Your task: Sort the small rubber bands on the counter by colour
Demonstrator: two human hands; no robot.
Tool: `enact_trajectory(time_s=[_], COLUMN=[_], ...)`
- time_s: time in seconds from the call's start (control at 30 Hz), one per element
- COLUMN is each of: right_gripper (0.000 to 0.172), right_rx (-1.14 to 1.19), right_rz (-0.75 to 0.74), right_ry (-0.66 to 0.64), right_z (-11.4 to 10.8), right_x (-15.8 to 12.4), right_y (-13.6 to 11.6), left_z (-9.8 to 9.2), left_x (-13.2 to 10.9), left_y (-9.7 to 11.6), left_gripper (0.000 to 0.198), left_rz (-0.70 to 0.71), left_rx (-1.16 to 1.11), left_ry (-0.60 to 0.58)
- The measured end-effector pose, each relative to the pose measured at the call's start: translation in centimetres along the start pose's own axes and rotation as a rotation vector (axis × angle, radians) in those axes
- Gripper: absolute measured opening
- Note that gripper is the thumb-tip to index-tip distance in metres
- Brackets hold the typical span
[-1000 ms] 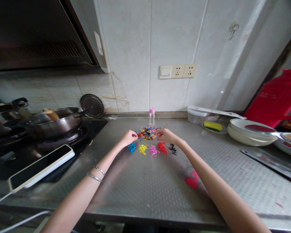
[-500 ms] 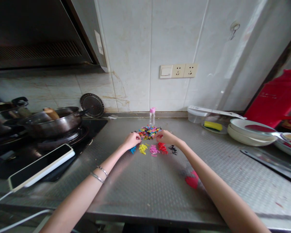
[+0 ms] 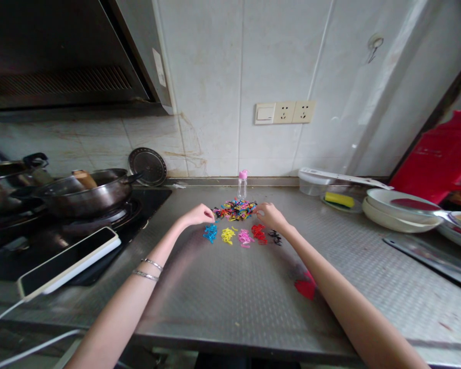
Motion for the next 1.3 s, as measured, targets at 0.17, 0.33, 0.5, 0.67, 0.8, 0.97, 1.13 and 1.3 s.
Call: enact_trajectory(time_s=[0.17, 0.33, 0.5, 0.67, 0.8, 0.97, 1.13, 1.3], right_gripper=[0.025, 0.026, 0.025, 0.024, 0.022, 0.021, 0.021, 0.020], right_rx=[-0.087, -0.130, -0.180, -0.212, -0.179, -0.034, 0.128, 0.170], right_rz=[-0.106, -0.140, -0.129, -0.119, -0.142, -0.167, -0.070, -0.007], right_ry=[-0.033, -0.028, -0.034, -0.049, -0.030, 0.055, 0.102, 0.105], right_z=[0.5, 0.7, 1.1, 1.2, 0.9, 0.2, 0.0, 0.0], right_x=[-0.1, 0.0, 0.4, 0.7, 0.7, 0.8, 0.8, 0.5], right_y=[-2.5, -4.1, -4.5, -4.6, -4.6, -3.7, -1.6, -0.8], left_z=[0.1, -0.3, -0.8, -0.8, -0.8, -1.1, -1.1, -1.1], left_x=[-1.0, -1.3, -1.0, -0.9, -0.8, -0.6, -0.7, -0.8], left_y=[-0.6, -0.3, -0.1, -0.1, -0.4, -0.5, -0.3, -0.2], left_gripper=[0.023, 0.025, 0.025, 0.026, 0.029, 0.033, 0.034, 0.033], left_rz=[-0.032, -0.035, -0.017, -0.023, -0.051, -0.063, -0.060, -0.060], left_rx=[0.016, 0.023, 0.020, 0.012, 0.014, 0.012, 0.008, -0.003], left_ry=[-0.142, -0.142, -0.088, -0.062, -0.041, -0.008, 0.006, 0.011])
Point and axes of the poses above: each hand's wrist, its own x-axis towards the middle knuckle, its own z-axis out of the palm, y = z × x, the point moved 10 cm from there along x, towards the middle knuckle, and after that the axes turned 12 degrees about -z, right-handed, at the moved point
